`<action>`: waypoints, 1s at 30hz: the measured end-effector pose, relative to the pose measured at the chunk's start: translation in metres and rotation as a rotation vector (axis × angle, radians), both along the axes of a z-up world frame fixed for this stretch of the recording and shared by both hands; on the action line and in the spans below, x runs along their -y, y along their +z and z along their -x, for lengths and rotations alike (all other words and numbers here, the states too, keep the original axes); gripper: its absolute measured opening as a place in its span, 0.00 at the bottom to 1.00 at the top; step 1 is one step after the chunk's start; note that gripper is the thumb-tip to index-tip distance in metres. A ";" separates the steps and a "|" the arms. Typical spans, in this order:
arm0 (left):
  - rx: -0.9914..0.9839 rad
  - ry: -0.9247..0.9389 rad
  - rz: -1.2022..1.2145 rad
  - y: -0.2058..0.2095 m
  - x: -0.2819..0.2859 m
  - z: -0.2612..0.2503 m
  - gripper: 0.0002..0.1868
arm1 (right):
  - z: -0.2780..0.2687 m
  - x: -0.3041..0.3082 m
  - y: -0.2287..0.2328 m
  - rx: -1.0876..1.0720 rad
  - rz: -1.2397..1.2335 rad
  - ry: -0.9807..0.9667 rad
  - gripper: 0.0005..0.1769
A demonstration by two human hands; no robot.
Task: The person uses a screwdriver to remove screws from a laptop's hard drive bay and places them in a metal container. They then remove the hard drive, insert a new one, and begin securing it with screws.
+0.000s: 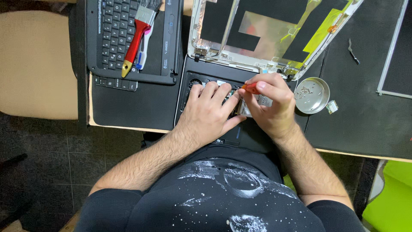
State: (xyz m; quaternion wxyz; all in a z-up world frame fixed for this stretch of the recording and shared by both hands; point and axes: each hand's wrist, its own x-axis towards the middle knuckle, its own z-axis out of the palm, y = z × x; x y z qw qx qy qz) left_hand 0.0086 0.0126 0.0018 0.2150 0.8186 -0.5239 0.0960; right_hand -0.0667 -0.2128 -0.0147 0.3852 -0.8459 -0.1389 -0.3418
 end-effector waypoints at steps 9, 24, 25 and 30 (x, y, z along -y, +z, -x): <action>-0.006 0.005 0.004 -0.001 -0.001 0.000 0.33 | 0.000 -0.003 0.011 0.003 0.000 -0.035 0.37; -0.006 0.003 0.003 -0.003 0.000 0.001 0.30 | -0.003 -0.008 0.010 0.012 -0.019 -0.044 0.39; -0.004 0.001 0.004 -0.004 0.000 0.001 0.30 | -0.003 -0.011 0.014 0.013 -0.019 -0.046 0.39; -0.008 0.016 0.003 -0.006 0.001 0.002 0.30 | 0.002 -0.009 0.002 -0.020 -0.045 -0.066 0.38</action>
